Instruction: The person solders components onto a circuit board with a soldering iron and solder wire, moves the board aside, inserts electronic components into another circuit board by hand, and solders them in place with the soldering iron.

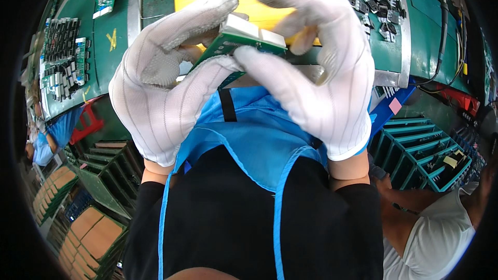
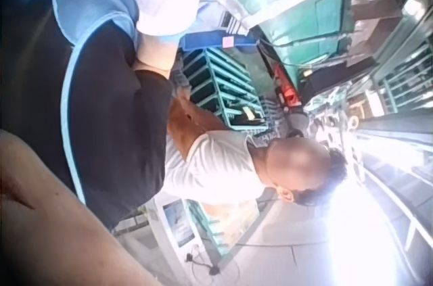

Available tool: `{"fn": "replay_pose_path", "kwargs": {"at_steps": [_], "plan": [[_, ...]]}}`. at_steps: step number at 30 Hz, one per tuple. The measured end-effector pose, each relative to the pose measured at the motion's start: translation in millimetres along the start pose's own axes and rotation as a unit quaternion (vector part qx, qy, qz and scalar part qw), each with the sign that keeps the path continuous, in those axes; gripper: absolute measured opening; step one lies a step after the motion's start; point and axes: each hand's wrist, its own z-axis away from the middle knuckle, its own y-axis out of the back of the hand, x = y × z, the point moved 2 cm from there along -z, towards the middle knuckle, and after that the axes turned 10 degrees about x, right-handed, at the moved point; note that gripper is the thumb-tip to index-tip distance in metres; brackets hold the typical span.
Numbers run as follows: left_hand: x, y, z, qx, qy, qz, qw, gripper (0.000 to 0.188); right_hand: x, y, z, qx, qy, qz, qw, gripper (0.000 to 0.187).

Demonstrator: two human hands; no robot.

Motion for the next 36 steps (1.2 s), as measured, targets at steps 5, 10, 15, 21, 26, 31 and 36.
{"fn": "replay_pose_path", "kwargs": {"at_steps": [5, 10, 15, 21, 26, 31, 36], "plan": [[-1, -10, -1, 0.013, -0.054, -0.081, 0.995, 0.045, 9, 11, -13, -0.003, 0.079, 0.004, 0.997, 0.055], [-3, -14, 1, 0.009, -0.075, -0.146, 0.986, 0.043, 8, 25, -4, -0.073, 0.136, 0.184, 0.971, 0.033], [-7, -19, 3, 0.009, -0.062, -0.153, 0.986, 0.043, 19, 24, 0, -0.046, 0.092, 0.128, 0.986, 0.026], [-11, -20, 4, 0.026, -0.071, -0.191, 0.979, 0.039, 22, 23, -1, -0.039, 0.096, 0.117, 0.988, 0.025], [-12, -22, 7, 0.029, -0.07, -0.213, 0.974, 0.038, 20, 22, 0, -0.04, 0.06, 0.163, 0.984, 0.023], [-3, -25, -1, 0.012, -0.053, -0.237, 0.97, 0.032, 26, 27, -1, 0.008, 0.042, 0.107, 0.993, 0.022], [-5, -6, -48, -0.038, -0.007, -0.167, 0.985, 0.031, 30, 105, -16, 0.198, -0.038, -0.127, 0.971, 0.046]]}}
